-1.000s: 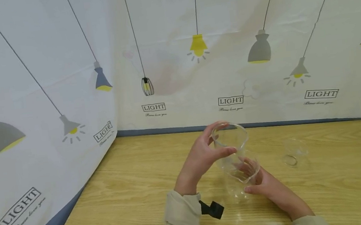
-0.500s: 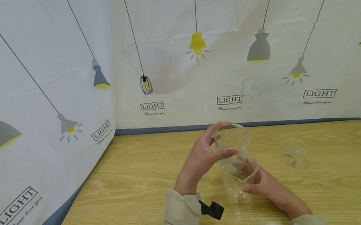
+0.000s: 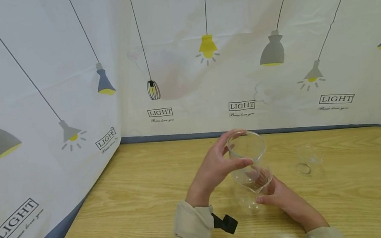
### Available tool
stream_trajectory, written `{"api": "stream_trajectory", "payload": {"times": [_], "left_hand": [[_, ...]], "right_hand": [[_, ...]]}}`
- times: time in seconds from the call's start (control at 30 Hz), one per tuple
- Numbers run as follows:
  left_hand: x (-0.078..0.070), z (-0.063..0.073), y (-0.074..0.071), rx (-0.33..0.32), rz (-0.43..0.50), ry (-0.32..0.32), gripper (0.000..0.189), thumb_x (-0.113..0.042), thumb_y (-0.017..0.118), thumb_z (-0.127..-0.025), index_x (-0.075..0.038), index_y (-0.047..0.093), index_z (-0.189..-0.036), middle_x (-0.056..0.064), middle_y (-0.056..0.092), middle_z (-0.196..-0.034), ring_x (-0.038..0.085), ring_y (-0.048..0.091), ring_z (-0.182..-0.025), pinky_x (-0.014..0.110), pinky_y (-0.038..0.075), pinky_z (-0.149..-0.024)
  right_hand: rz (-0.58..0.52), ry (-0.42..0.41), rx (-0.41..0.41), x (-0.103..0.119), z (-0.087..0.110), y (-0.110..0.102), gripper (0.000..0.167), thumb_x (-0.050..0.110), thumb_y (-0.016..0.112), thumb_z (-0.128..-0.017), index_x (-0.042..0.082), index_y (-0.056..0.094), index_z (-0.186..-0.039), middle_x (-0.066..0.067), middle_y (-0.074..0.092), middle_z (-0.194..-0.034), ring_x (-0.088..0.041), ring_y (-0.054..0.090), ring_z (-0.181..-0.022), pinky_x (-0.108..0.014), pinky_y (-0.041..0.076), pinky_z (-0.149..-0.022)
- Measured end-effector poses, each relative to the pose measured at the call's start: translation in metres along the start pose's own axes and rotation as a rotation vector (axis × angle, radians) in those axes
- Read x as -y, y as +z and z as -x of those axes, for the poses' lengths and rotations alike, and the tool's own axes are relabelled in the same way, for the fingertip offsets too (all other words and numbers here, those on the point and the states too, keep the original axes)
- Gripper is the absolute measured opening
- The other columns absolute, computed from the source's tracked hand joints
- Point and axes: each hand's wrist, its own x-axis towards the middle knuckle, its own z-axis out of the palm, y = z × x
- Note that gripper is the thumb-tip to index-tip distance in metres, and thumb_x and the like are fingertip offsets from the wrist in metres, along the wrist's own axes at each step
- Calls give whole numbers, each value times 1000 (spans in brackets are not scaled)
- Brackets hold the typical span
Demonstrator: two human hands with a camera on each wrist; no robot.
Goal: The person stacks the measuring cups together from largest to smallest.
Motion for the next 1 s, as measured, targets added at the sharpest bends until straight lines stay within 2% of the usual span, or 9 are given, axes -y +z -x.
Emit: {"api": "stream_trajectory", "payload": {"times": [0.23,0.33,0.43,0.6,0.73,0.83,0.87,1.0], "left_hand": [[24,-8,5,-4,-24,27,63,-32,74,-72,-36,44,-127,-16,39,-131,12,34,-124,38,28,-99],[27,-9,9,6,-46,17,64,-34,74,-71,-38,43,-127,-16,38,-131,11,35,-122,35,31,-98],[23,-7,10,15,-46,-10,63,-32,74,-72,-37,44,-127,-16,37,-132,13,36,-122,35,33,-96],[7,-2,10,43,-32,-60,64,-22,74,-73,-30,44,-129,-15,34,-135,21,34,-124,35,37,-92],[6,-1,10,80,-63,-42,66,-19,74,-74,-22,42,-131,-12,34,-136,22,34,-124,36,35,-94],[16,-4,9,107,-92,4,66,-21,73,-74,-21,41,-132,-12,34,-136,16,33,-124,40,30,-99],[21,-5,9,113,-98,14,67,-22,74,-74,-23,41,-132,-12,33,-137,14,33,-124,42,28,-100],[37,-8,9,122,-108,15,67,-30,75,-72,-36,40,-129,-17,32,-136,15,33,-123,44,34,-94]], "right_hand": [[20,29,-16,-2,0,-1,78,12,63,-81,13,15,-141,-10,23,-143,-28,21,-129,-52,12,-102],[46,26,-35,-3,0,-1,78,13,65,-80,12,16,-141,-10,26,-141,-28,24,-127,-51,14,-101],[56,23,-44,-3,-1,-1,78,13,65,-79,12,17,-140,-10,29,-140,-27,27,-125,-48,17,-100],[64,24,-42,-1,0,-1,76,12,65,-79,13,17,-139,-8,31,-138,-25,30,-124,-44,20,-99],[63,3,-25,-1,1,-2,73,13,63,-81,14,19,-138,-9,31,-139,-28,29,-125,-48,20,-99],[59,-25,-11,-2,0,-2,69,11,62,-82,17,22,-138,-8,31,-138,-29,29,-125,-50,20,-99],[58,-31,-9,-3,0,-2,68,11,62,-82,20,24,-138,-7,32,-138,-28,30,-125,-49,21,-99],[58,-37,-3,-4,0,-2,68,10,62,-82,27,26,-137,-6,31,-139,-27,30,-125,-48,21,-99]]}}
